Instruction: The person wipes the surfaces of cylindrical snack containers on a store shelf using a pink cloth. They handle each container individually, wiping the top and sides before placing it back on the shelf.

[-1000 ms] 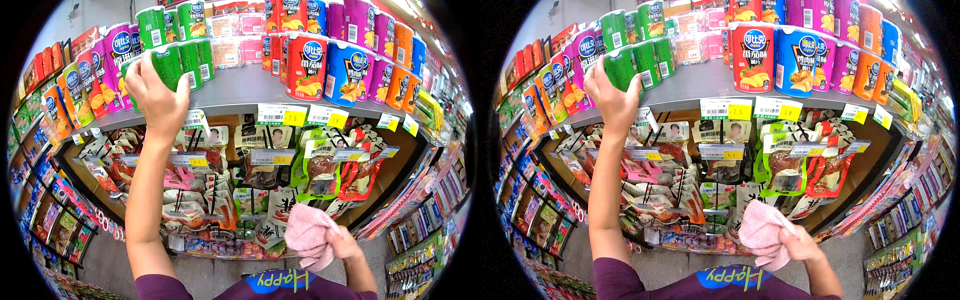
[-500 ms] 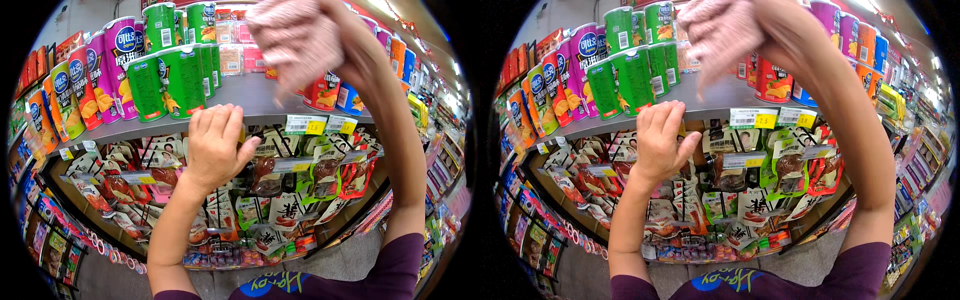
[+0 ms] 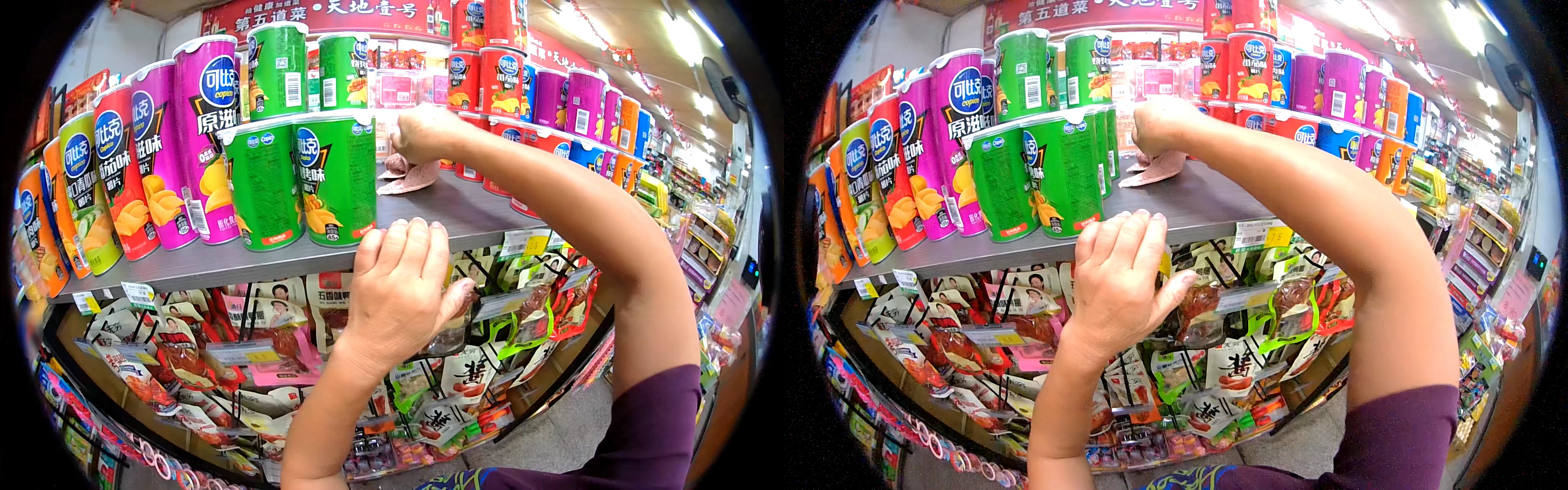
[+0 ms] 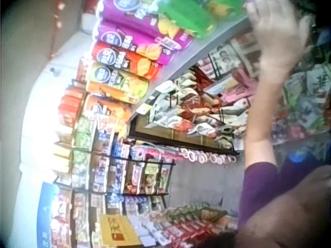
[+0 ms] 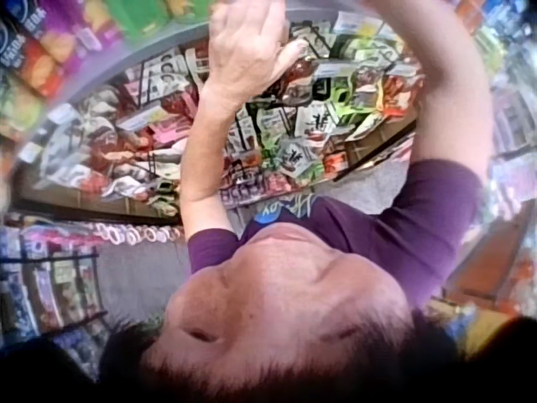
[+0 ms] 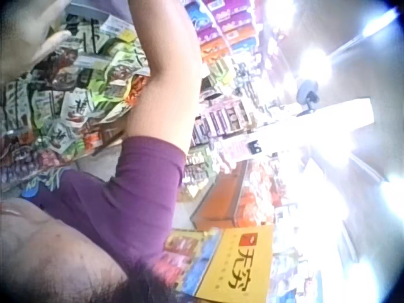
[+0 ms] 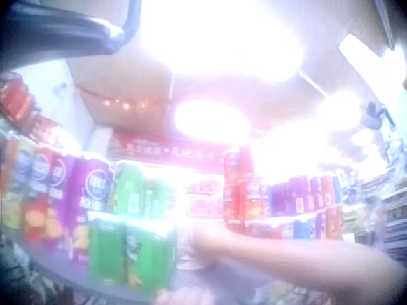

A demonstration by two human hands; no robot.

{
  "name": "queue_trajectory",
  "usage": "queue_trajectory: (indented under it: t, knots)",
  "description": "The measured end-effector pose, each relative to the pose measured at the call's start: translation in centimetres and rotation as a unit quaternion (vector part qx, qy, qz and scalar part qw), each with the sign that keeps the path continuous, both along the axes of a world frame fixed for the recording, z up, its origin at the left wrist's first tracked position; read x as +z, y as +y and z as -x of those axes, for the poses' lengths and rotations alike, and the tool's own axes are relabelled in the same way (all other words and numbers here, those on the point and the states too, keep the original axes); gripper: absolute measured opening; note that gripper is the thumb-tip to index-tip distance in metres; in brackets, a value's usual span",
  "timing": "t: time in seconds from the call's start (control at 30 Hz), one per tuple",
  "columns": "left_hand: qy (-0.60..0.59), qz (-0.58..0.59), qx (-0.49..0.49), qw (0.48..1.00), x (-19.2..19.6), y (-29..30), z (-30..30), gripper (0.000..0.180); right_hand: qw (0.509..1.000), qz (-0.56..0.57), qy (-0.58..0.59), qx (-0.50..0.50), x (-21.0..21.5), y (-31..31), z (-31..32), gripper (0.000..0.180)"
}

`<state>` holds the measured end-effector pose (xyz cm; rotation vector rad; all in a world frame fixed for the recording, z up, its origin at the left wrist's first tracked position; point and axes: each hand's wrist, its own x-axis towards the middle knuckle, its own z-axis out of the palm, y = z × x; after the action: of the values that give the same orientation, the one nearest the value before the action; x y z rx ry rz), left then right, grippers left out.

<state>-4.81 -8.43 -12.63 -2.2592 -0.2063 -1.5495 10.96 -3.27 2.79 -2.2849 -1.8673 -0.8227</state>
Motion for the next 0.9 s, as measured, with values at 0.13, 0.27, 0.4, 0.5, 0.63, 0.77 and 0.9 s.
queue_trajectory:
  t: [0.13,0.27,0.4,0.5,0.63,0.77,0.9]
  knots:
    - [0.004,-0.001,0.001,1.000,0.3,-0.2,0.5,0.062,0.996,0.064,-0.052,-0.017,-0.5,5.1,-1.9,0.030]
    - [0.012,0.002,-0.019,1.000,0.0,0.0,0.1,0.064,0.982,0.180,-0.045,-0.016,-1.0,10.9,-10.3,0.028]
    - [0.021,0.004,-0.010,1.000,0.0,0.5,0.6,0.065,0.967,0.198,-0.141,-0.080,-1.0,8.9,-6.2,0.044]
    - [0.027,0.000,-0.005,1.000,0.1,0.4,0.6,0.066,0.971,0.211,-0.093,-0.069,-0.8,11.1,-7.7,0.042]
    - [0.026,-0.002,-0.011,1.000,0.0,0.5,0.4,0.068,0.967,0.243,-0.029,-0.071,-0.3,13.2,-9.8,0.039]
    - [0.022,-0.004,-0.009,1.000,0.0,0.5,0.4,0.069,0.963,0.262,0.009,-0.068,-0.5,13.8,-10.3,0.037]
    - [0.023,0.000,-0.005,1.000,0.0,0.5,0.4,0.067,0.958,0.277,0.026,-0.062,-1.1,13.6,-10.0,0.035]
